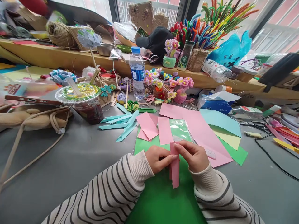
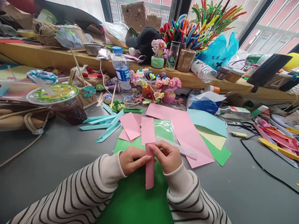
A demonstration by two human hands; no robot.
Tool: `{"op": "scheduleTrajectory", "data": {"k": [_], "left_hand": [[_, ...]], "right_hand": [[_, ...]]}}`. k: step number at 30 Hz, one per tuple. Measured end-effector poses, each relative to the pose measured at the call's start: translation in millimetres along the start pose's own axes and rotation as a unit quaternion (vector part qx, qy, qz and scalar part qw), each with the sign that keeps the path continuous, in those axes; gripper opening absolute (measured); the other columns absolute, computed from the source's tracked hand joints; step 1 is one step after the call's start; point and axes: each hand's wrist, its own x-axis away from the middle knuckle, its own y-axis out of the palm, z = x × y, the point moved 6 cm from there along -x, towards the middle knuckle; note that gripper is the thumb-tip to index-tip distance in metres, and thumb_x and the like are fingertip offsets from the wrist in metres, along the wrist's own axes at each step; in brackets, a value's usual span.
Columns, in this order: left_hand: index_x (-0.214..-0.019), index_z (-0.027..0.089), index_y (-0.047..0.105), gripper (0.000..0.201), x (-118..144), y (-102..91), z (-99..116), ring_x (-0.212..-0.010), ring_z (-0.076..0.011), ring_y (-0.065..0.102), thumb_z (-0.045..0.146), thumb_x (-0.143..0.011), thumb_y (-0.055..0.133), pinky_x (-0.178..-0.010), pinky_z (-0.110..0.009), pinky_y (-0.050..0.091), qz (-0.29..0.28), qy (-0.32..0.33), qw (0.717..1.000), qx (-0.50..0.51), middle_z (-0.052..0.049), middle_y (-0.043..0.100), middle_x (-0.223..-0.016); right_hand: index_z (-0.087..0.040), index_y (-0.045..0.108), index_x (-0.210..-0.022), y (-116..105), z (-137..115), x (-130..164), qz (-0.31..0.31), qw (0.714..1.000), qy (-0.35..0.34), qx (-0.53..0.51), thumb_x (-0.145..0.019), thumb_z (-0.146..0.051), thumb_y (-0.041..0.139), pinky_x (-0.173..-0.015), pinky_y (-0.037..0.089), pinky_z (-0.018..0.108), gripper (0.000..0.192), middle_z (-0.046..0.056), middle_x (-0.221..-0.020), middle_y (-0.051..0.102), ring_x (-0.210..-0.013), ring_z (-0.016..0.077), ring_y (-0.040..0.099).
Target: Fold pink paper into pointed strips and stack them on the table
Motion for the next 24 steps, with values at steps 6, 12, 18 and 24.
{"op": "scheduleTrajectory", "data": {"k": [6,12,18,24], "left_hand": [[-0.065,0.012,0.065,0.046,-1.5,2.5,0.2,-0.041,-0.0087,0.042,0.043,-0.076,0.034,-0.039,-0.019,0.03,-0.046,0.038,0.995,-0.078,-0.002,0.052,-0.045],[-0.062,0.011,0.064,0.047,-1.9,3.7,0.3,-0.04,-0.008,0.039,0.041,-0.078,0.031,-0.038,-0.018,0.028,-0.061,0.044,0.994,-0.085,-0.001,0.046,-0.043],[-0.056,0.012,0.06,0.049,-2.3,3.2,1.7,-0.04,-0.0073,0.035,0.043,-0.078,0.03,-0.037,-0.018,0.027,-0.056,0.049,0.994,-0.078,0.001,0.041,-0.042],[-0.047,0.012,0.052,0.047,-2.2,1.7,6.9,-0.04,-0.0061,0.033,0.042,-0.078,0.032,-0.037,-0.017,0.027,-0.051,0.059,0.995,-0.061,0.002,0.038,-0.041]], "right_hand": [[-0.018,0.064,-0.064,-0.7,-0.4,-0.2,0.004,1.0,0.006,0.0,-0.066,-0.027,0.057,-0.05,0.044,0.024,0.012,0.0,-0.058,0.061,-0.055,0.013,0.053],[-0.017,0.064,-0.063,-2.3,1.6,0.6,0.017,1.0,0.013,0.012,-0.066,-0.029,0.058,-0.053,0.045,0.025,0.013,0.001,-0.06,0.063,-0.057,0.0142,0.055],[-0.017,0.064,-0.065,-1.6,3.4,0.9,0.014,0.999,0.024,0.019,-0.066,-0.03,0.057,-0.055,0.048,0.027,0.015,0.002,-0.062,0.064,-0.06,0.0158,0.057],[-0.016,0.064,-0.064,-2.3,2.6,1.3,0.026,0.998,0.027,0.046,-0.066,-0.034,0.057,-0.053,0.048,0.026,0.019,0.002,-0.06,0.063,-0.058,0.0153,0.057]]}}
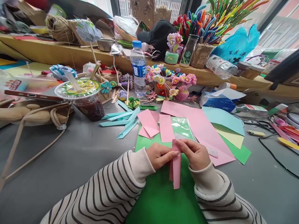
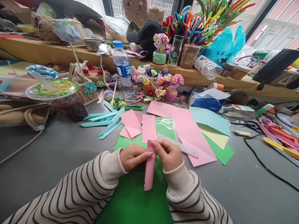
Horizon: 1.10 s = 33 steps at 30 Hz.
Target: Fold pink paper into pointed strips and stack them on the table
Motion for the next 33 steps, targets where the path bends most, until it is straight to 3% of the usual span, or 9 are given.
{"op": "scheduleTrajectory", "data": {"k": [8,14,19,25,33], "left_hand": [[-0.041,0.014,0.05,0.047,-0.7,-0.3,0.1,-0.039,-0.0068,0.037,0.045,-0.074,0.037,-0.038,-0.018,0.03,0.009,0.002,1.0,0.008,0.0,0.044,-0.039],[-0.059,0.013,0.06,0.023,2.6,-7.8,-7.6,-0.05,-0.0126,0.055,0.036,-0.062,0.059,-0.048,-0.021,0.045,0.077,-0.095,0.982,0.143,-0.004,0.06,-0.053],[-0.056,0.011,0.058,0.018,2.6,-8.5,-8.7,-0.046,-0.0109,0.054,0.028,-0.058,0.063,-0.047,-0.022,0.046,0.091,-0.122,0.963,0.222,-0.002,0.058,-0.05],[-0.056,0.01,0.058,0.017,2.3,-15.0,-15.3,-0.043,-0.0095,0.054,0.026,-0.058,0.064,-0.044,-0.019,0.046,0.152,-0.158,0.934,0.283,-0.001,0.058,-0.046],[-0.057,0.009,0.061,0.018,2.7,-15.2,-15.8,-0.044,-0.0109,0.056,0.027,-0.057,0.065,-0.045,-0.021,0.048,0.156,-0.163,0.933,0.281,-0.001,0.059,-0.046]], "right_hand": [[-0.016,0.062,-0.063,0.4,1.3,0.9,0.016,1.0,0.007,0.009,-0.068,-0.035,0.055,-0.054,0.047,0.026,0.021,0.002,-0.06,0.062,-0.059,0.0153,0.055],[-0.016,0.06,-0.061,1.6,2.4,0.9,0.026,1.0,-0.001,0.014,-0.068,-0.035,0.053,-0.049,0.044,0.023,0.021,0.001,-0.056,0.058,-0.055,0.0134,0.052],[-0.016,0.059,-0.061,2.0,4.0,0.1,0.023,1.0,0.008,0.017,-0.068,-0.036,0.053,-0.046,0.042,0.021,0.022,0.0,-0.055,0.056,-0.053,0.0124,0.051],[-0.016,0.059,-0.068,7.9,5.2,-0.1,-0.031,0.999,0.024,-0.032,-0.069,-0.037,0.054,-0.05,0.046,0.023,0.022,0.001,-0.061,0.059,-0.056,0.0133,0.054],[-0.015,0.058,-0.059,6.3,3.2,1.6,-0.014,0.999,0.026,-0.046,-0.067,-0.035,0.057,-0.045,0.045,0.021,0.021,0.0,-0.055,0.057,-0.048,0.0109,0.051]]}}
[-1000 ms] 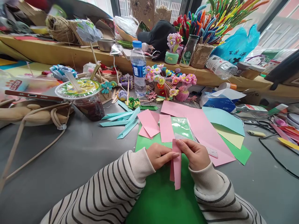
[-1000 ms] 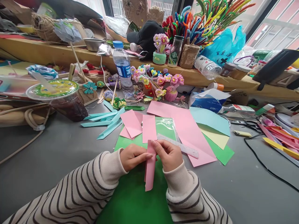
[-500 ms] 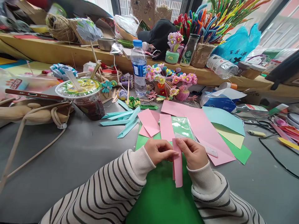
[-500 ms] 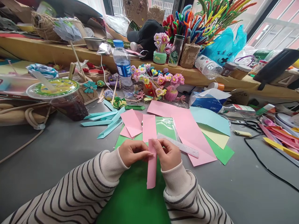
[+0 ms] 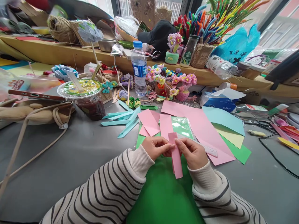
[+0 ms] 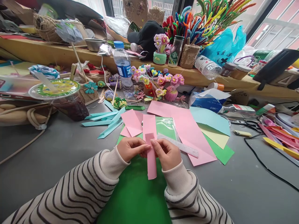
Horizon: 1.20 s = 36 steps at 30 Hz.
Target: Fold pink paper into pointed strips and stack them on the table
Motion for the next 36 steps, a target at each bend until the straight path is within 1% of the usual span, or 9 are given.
{"op": "scheduleTrajectory", "data": {"k": [6,10,15,17,20,21,23,27,36], "left_hand": [[-0.058,0.009,0.061,0.019,0.2,0.1,-1.3,-0.044,-0.0116,0.057,0.027,-0.058,0.064,-0.045,-0.022,0.048,-0.011,0.003,1.0,0.006,-0.002,0.06,-0.047],[-0.059,0.009,0.062,0.017,0.4,0.4,-1.5,-0.045,-0.0113,0.057,0.026,-0.059,0.063,-0.046,-0.021,0.049,-0.012,0.004,1.0,0.006,-0.001,0.06,-0.047],[-0.06,0.009,0.062,0.017,0.4,2.3,-1.6,-0.045,-0.011,0.057,0.026,-0.06,0.063,-0.045,-0.02,0.048,-0.02,0.001,1.0,0.006,-0.001,0.06,-0.047],[-0.059,0.009,0.061,0.017,0.3,-0.3,0.4,-0.044,-0.0108,0.056,0.026,-0.06,0.063,-0.045,-0.02,0.048,0.003,0.011,1.0,0.01,-0.001,0.06,-0.047],[-0.055,0.01,0.059,0.017,0.6,-8.1,4.9,-0.043,-0.0097,0.055,0.025,-0.059,0.063,-0.045,-0.02,0.048,0.068,0.033,0.997,0.015,0.0,0.059,-0.045],[-0.054,0.01,0.059,0.017,0.8,-10.3,6.1,-0.042,-0.0093,0.055,0.025,-0.059,0.063,-0.046,-0.019,0.048,0.084,0.039,0.996,0.014,0.001,0.058,-0.044],[-0.053,0.01,0.058,0.017,0.6,-12.8,7.8,-0.041,-0.0087,0.054,0.025,-0.059,0.063,-0.045,-0.019,0.048,0.101,0.044,0.994,0.013,0.001,0.057,-0.043],[-0.052,0.01,0.058,0.018,-0.3,-13.6,8.1,-0.04,-0.0089,0.054,0.026,-0.059,0.063,-0.044,-0.019,0.047,0.101,0.04,0.994,0.015,0.001,0.058,-0.043],[-0.053,0.01,0.059,0.019,-1.3,-14.4,6.6,-0.041,-0.0101,0.054,0.028,-0.058,0.064,-0.045,-0.021,0.048,0.098,0.033,0.995,0.011,0.0,0.058,-0.044]], "right_hand": [[-0.015,0.057,-0.059,-0.1,0.1,0.3,-0.01,1.0,0.011,0.019,-0.066,-0.034,0.057,-0.046,0.043,0.02,0.02,0.0,-0.054,0.055,-0.049,0.0103,0.05],[-0.015,0.057,-0.059,-1.8,2.7,0.5,0.002,0.999,0.018,0.027,-0.066,-0.036,0.058,-0.046,0.043,0.022,0.022,0.0,-0.053,0.055,-0.049,0.0112,0.05],[-0.015,0.057,-0.06,0.1,5.0,-0.2,-0.009,0.999,0.031,0.025,-0.065,-0.036,0.059,-0.046,0.042,0.023,0.022,0.001,-0.054,0.055,-0.049,0.011,0.049],[-0.015,0.057,-0.064,0.5,4.7,-0.6,-0.005,0.999,0.035,-0.004,-0.065,-0.036,0.059,-0.047,0.042,0.022,0.021,0.001,-0.056,0.057,-0.05,0.0113,0.051],[-0.014,0.057,-0.071,3.6,6.0,-0.9,-0.021,0.998,0.049,-0.039,-0.064,-0.036,0.059,-0.05,0.043,0.022,0.023,0.002,-0.062,0.059,-0.056,0.0127,0.054],[-0.014,0.057,-0.07,5.2,6.9,-1.0,-0.032,0.997,0.053,-0.037,-0.063,-0.037,0.059,-0.05,0.042,0.022,0.024,0.002,-0.062,0.058,-0.056,0.0124,0.053],[-0.013,0.057,-0.064,7.4,9.4,-1.1,-0.051,0.997,0.061,-0.014,-0.062,-0.038,0.06,-0.045,0.038,0.021,0.025,0.001,-0.057,0.055,-0.051,0.0101,0.049],[-0.013,0.054,-0.054,7.3,13.5,-2.1,-0.054,0.996,0.064,0.014,-0.061,-0.04,0.06,-0.04,0.029,0.02,0.029,-0.003,-0.047,0.045,-0.043,0.0063,0.037],[-0.014,0.049,-0.05,7.2,13.5,-2.6,-0.047,0.997,0.058,0.023,-0.06,-0.041,0.06,-0.039,0.027,0.02,0.031,-0.004,-0.045,0.041,-0.043,0.0059,0.035]]}}
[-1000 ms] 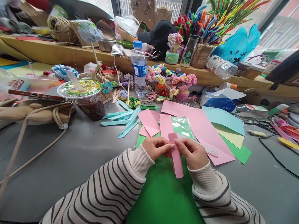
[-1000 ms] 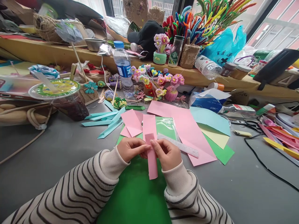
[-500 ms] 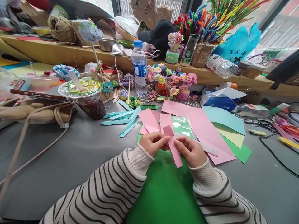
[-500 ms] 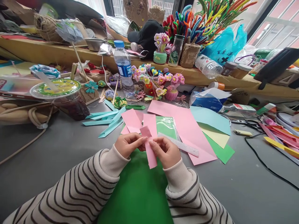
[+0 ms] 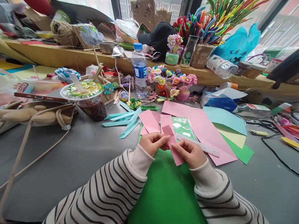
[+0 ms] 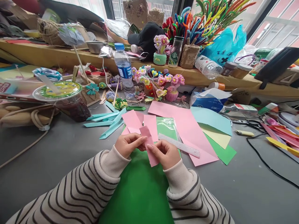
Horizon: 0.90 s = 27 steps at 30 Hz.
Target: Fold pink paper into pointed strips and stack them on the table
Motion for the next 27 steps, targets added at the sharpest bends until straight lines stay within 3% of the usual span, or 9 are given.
{"op": "scheduleTrajectory", "data": {"k": [17,23,27], "left_hand": [[-0.052,0.011,0.058,0.019,1.2,1.0,4.3,-0.043,-0.0096,0.054,0.027,-0.061,0.061,-0.047,-0.02,0.047,-0.013,0.008,1.0,-0.026,0.001,0.057,-0.046],[-0.052,0.011,0.055,0.022,0.9,2.3,2.7,-0.042,-0.0096,0.052,0.03,-0.06,0.061,-0.046,-0.021,0.046,-0.042,0.002,0.999,-0.034,0.001,0.055,-0.044],[-0.055,0.011,0.057,0.019,5.5,10.8,-1.1,-0.044,-0.0099,0.054,0.029,-0.06,0.062,-0.045,-0.021,0.045,-0.106,-0.018,0.994,-0.029,0.001,0.056,-0.046]], "right_hand": [[-0.017,0.041,-0.047,0.3,1.3,1.1,0.003,1.0,0.011,0.023,-0.06,-0.044,0.059,-0.039,0.024,0.021,0.035,-0.005,-0.042,0.036,-0.04,0.0058,0.03],[-0.017,0.043,-0.045,-1.0,-2.6,0.1,-0.034,0.999,-0.021,0.038,-0.06,-0.042,0.059,-0.038,0.026,0.021,0.034,-0.005,-0.041,0.037,-0.04,0.0064,0.033],[-0.015,0.054,-0.056,-8.3,-11.5,-2.1,-0.041,0.998,-0.041,-0.014,-0.066,-0.038,0.056,-0.045,0.038,0.022,0.025,-0.002,-0.049,0.049,-0.046,0.0089,0.045]]}}
